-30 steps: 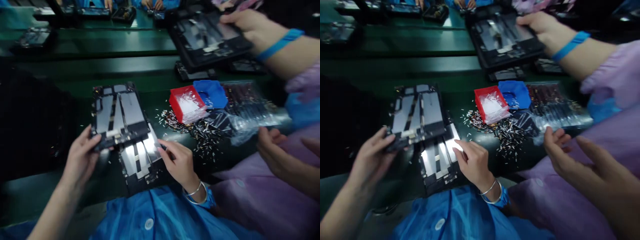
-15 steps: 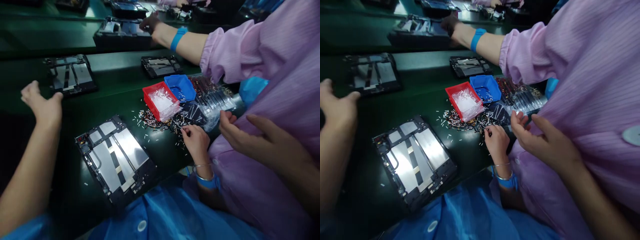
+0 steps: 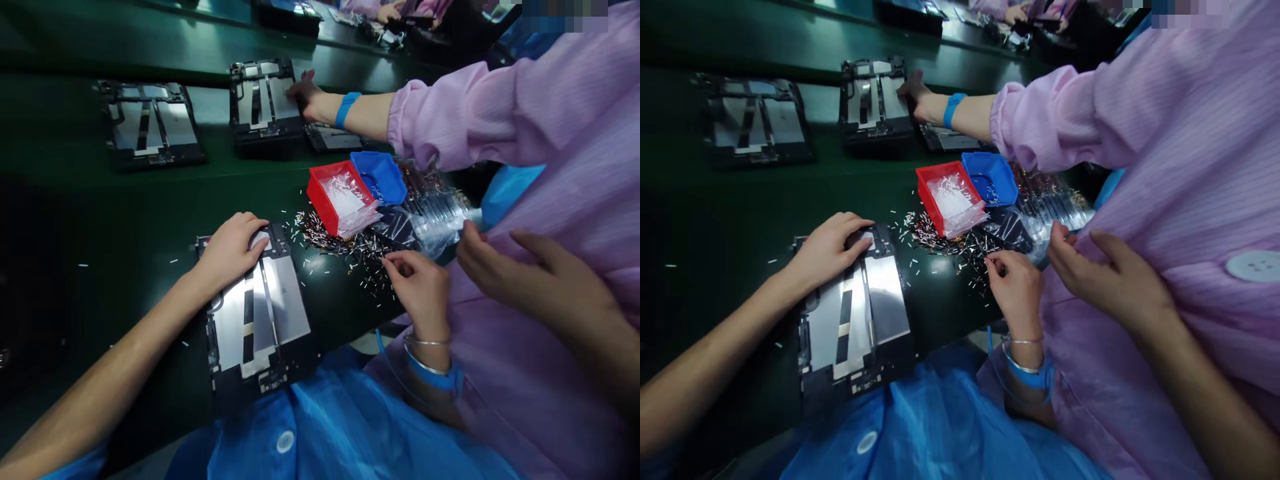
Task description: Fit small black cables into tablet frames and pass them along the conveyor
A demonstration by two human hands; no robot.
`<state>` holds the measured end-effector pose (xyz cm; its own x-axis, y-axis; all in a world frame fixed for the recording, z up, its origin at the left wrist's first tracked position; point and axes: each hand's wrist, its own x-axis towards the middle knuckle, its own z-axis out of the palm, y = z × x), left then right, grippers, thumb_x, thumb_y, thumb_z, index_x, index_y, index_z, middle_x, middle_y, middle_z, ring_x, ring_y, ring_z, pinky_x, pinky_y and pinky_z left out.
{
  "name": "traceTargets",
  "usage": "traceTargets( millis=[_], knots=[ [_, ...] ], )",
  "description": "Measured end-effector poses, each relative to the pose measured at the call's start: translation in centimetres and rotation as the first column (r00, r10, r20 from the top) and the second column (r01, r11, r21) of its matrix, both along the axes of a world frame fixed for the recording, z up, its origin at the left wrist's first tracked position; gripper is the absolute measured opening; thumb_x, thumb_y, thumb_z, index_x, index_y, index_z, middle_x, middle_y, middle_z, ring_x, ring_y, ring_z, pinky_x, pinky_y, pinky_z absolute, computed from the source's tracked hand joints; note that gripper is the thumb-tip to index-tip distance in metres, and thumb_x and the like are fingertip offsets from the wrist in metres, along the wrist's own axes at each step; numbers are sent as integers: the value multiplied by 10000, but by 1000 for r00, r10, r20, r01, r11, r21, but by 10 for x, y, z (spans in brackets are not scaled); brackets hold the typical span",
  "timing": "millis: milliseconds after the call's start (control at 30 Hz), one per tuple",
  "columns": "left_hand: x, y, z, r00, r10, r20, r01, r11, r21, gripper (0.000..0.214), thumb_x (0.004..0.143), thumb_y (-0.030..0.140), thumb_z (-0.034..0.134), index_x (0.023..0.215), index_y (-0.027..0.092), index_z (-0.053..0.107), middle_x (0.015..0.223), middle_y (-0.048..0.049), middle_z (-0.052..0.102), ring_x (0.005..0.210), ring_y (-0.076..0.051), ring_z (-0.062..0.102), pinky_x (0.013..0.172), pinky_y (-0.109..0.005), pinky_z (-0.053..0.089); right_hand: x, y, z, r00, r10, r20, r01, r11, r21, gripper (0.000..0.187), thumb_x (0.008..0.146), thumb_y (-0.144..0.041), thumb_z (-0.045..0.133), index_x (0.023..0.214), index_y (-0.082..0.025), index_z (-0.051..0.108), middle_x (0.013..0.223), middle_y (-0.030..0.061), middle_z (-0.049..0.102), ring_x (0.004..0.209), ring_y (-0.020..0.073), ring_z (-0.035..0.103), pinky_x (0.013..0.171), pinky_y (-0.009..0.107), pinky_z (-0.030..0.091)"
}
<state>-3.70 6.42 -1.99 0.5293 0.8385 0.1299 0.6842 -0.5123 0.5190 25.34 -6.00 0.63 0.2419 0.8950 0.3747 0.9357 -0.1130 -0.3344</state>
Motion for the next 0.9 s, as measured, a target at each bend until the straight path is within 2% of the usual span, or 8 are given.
traceTargets(
  millis=[100,200,267,333,400,500,600,900],
  knots=[
    [6,-17,11,983,31,180,-40,998,45,409,857,325,461,1147,89,629,1215,-172,599,1154,-322,506,969,-509,402,-34,1,12,962,227,151,-246,961,123,169,880,-224,557,760,-270,667,677,10,678,622,167,593,571,325,484],
    [14,-40,25,878,67,475,88,951,-298,322,880,372,474,1009,140,657,1033,-120,682,982,-241,618,825,-386,496,-66,10,16,845,426,322,-498,847,188,182,873,-120,552,791,-223,678,711,24,700,651,153,591,585,292,484],
    [19,-50,30,782,170,599,314,723,-615,321,873,425,495,888,141,644,819,-92,701,709,-180,656,574,-269,485,-80,18,15,776,485,403,-595,775,213,174,860,-91,564,784,-196,681,700,25,702,629,143,568,552,275,460],
    [23,-55,30,716,296,632,460,481,-746,284,821,422,587,805,139,610,694,-72,689,529,-136,621,419,-199,389,-89,25,12,749,510,423,-632,741,226,180,860,-84,564,773,-191,680,700,22,707,628,136,559,549,263,452],
    [24,-56,27,675,382,632,507,382,-773,243,750,361,686,758,141,582,660,-61,689,484,-123,617,370,-168,354,-94,28,9,753,515,408,-635,730,251,189,860,-78,561,767,-193,678,706,23,714,636,134,558,563,256,459],
    [23,-55,24,634,452,628,550,307,-777,269,784,394,655,779,137,574,680,-85,705,516,-159,663,357,-174,390,-98,30,6,771,499,396,-621,725,296,164,849,-81,584,775,-195,676,709,27,721,641,138,559,578,255,473],
    [23,-55,23,621,480,620,562,279,-779,260,802,383,641,814,136,560,676,-87,706,517,-176,676,347,-175,397,-100,32,6,768,493,408,-625,714,316,159,845,-81,591,775,-198,673,709,25,723,641,138,564,575,254,475],
    [18,-53,28,596,486,639,510,384,-769,248,773,342,683,794,136,546,741,-82,704,576,-178,692,367,-171,436,-108,43,6,748,491,446,-645,695,317,181,858,-105,571,763,-211,684,713,13,728,650,143,602,552,265,484]
  ],
)
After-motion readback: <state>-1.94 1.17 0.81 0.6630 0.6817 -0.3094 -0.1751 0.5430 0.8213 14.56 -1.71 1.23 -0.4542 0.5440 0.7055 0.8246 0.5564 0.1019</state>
